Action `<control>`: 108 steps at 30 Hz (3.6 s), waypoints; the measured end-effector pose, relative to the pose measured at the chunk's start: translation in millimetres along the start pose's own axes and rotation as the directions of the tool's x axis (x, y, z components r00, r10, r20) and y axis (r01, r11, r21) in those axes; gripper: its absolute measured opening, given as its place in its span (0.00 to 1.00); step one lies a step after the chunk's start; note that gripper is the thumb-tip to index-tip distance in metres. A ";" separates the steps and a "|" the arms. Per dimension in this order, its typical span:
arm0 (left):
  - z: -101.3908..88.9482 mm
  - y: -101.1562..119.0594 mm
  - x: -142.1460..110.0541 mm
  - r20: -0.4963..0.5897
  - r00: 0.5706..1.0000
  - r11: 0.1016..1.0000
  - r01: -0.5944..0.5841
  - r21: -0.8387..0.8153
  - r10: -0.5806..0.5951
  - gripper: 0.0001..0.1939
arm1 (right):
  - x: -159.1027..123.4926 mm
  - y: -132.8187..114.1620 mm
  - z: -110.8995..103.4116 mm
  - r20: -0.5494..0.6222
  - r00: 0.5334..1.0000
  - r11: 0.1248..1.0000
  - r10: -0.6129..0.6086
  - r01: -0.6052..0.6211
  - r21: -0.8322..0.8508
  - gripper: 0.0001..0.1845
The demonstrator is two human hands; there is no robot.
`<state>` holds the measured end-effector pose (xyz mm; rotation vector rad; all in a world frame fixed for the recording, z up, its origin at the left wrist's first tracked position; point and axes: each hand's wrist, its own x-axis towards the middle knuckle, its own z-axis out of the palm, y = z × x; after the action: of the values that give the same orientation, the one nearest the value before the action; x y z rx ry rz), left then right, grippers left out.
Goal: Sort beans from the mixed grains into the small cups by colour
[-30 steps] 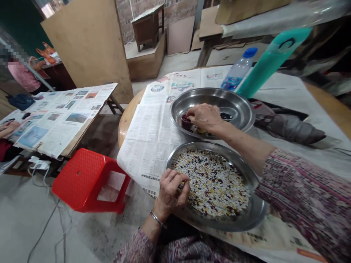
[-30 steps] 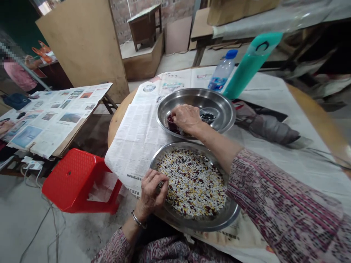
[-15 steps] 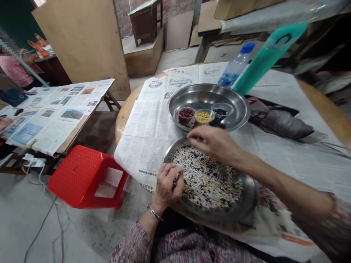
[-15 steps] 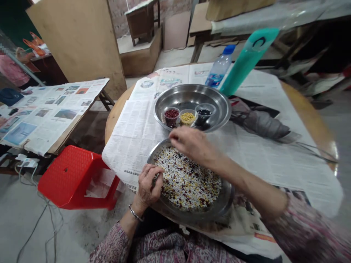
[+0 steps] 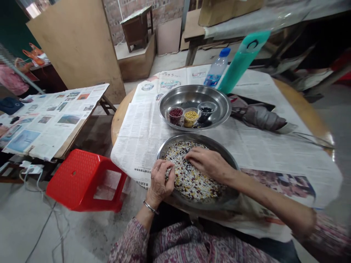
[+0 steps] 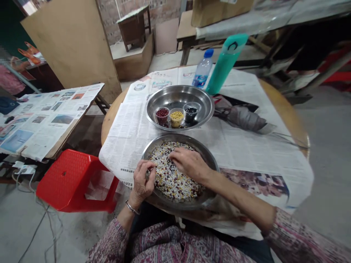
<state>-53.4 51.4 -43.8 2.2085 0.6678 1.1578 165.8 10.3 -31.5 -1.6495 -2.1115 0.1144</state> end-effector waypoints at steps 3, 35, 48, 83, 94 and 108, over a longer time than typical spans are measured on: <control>0.3 -1.2 -0.3 -0.002 1.000 1.000 -0.005 0.005 0.005 0.06 | 15.8 17.5 0.0 -0.111 0.984 0.987 0.138 -0.147 -0.071 0.12; 0.0 0.7 2.5 -0.032 0.999 0.999 -0.039 0.009 0.039 0.07 | 25.5 -12.0 18.4 -0.077 0.975 0.966 0.209 -0.219 -0.138 0.20; -0.4 1.0 1.0 -0.049 0.999 1.000 -0.023 0.008 0.024 0.08 | -16.5 -19.9 1.3 0.061 0.984 0.986 -0.166 0.164 0.039 0.06; 4.2 -6.6 -1.6 -0.102 0.995 1.000 -0.018 -0.006 0.018 0.07 | -100.0 -25.0 22.6 -0.503 0.787 0.920 0.358 -0.204 0.336 0.07; 4.3 -5.5 -1.7 -0.061 0.997 0.998 -0.048 0.047 0.050 0.12 | -102.7 -19.4 29.0 -0.517 0.796 0.941 0.315 -0.192 0.278 0.08; 3.0 -3.7 -0.4 -0.032 0.999 0.998 -0.037 0.051 0.038 0.08 | -100.7 -24.4 25.2 -0.500 0.793 0.929 0.347 -0.219 0.298 0.06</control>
<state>-51.7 53.1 -47.8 2.2570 0.6787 1.2107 151.8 -85.6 -76.0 -1.6118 -1.3610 -0.0252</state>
